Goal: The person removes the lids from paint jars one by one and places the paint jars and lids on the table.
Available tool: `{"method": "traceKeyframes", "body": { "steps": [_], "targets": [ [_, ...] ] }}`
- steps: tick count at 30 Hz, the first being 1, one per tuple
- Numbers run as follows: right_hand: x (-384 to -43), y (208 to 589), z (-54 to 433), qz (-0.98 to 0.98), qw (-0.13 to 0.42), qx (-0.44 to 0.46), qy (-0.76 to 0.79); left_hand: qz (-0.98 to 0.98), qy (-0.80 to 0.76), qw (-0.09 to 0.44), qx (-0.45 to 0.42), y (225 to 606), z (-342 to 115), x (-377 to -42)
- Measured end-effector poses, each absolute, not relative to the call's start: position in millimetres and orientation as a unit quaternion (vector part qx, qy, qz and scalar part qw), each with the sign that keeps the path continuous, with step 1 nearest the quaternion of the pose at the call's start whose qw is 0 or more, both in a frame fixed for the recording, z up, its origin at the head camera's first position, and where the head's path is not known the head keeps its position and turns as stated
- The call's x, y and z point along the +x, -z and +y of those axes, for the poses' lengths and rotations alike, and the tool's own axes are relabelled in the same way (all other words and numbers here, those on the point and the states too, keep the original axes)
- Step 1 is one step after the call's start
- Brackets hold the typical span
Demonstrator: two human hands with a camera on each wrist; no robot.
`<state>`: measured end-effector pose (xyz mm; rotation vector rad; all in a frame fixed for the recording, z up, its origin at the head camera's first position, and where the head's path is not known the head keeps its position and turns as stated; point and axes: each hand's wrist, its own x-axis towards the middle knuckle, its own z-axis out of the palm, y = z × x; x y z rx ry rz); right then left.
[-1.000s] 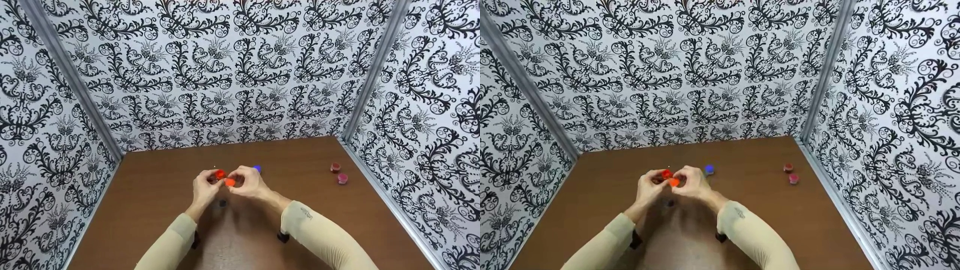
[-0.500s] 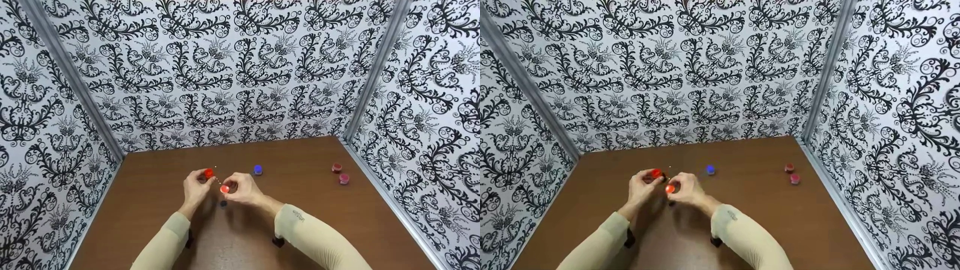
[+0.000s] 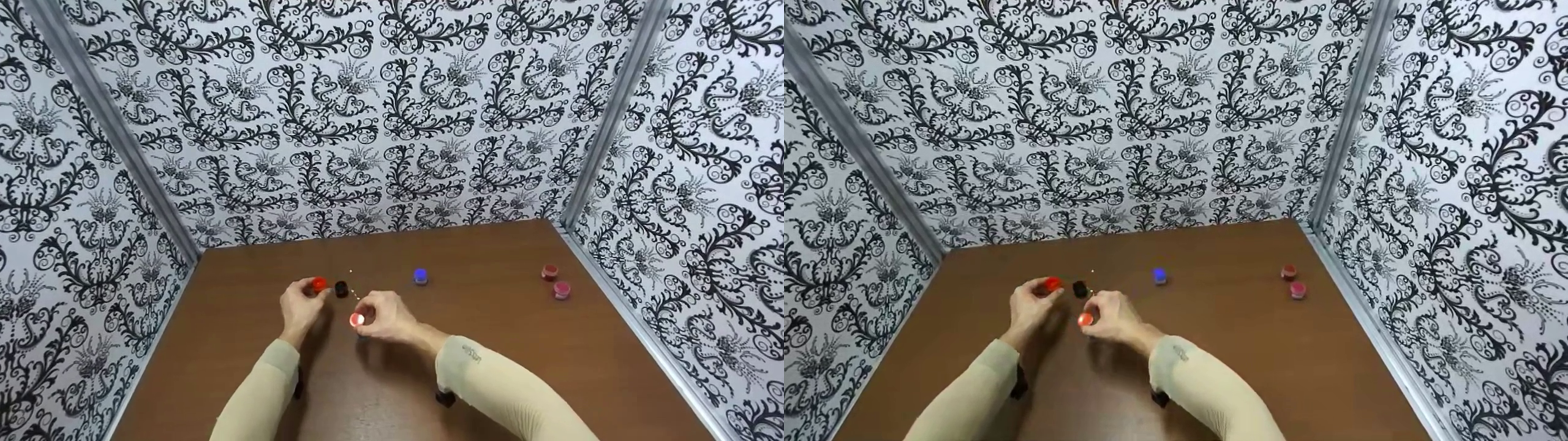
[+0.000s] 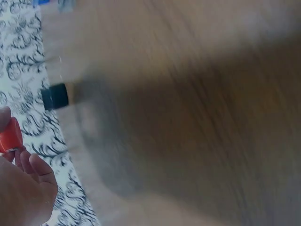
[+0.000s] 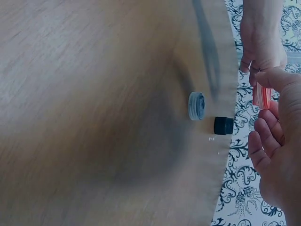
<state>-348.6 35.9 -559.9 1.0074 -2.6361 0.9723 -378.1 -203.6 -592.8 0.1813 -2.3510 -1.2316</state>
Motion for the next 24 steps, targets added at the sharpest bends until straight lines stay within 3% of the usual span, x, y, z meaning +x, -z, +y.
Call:
{"method": "traceKeyframes", "body": {
  "steps": [15,24],
  "targets": [
    [-343,574,12,-0.916,0.053,0.355,-0.179,-0.891,0.411,0.152,0.118,608,-220,-385],
    [-350,579,9,-0.923,0.045,0.362,-0.124,-0.908,0.372,0.133,0.139,611,-227,-383]
  ]
}}
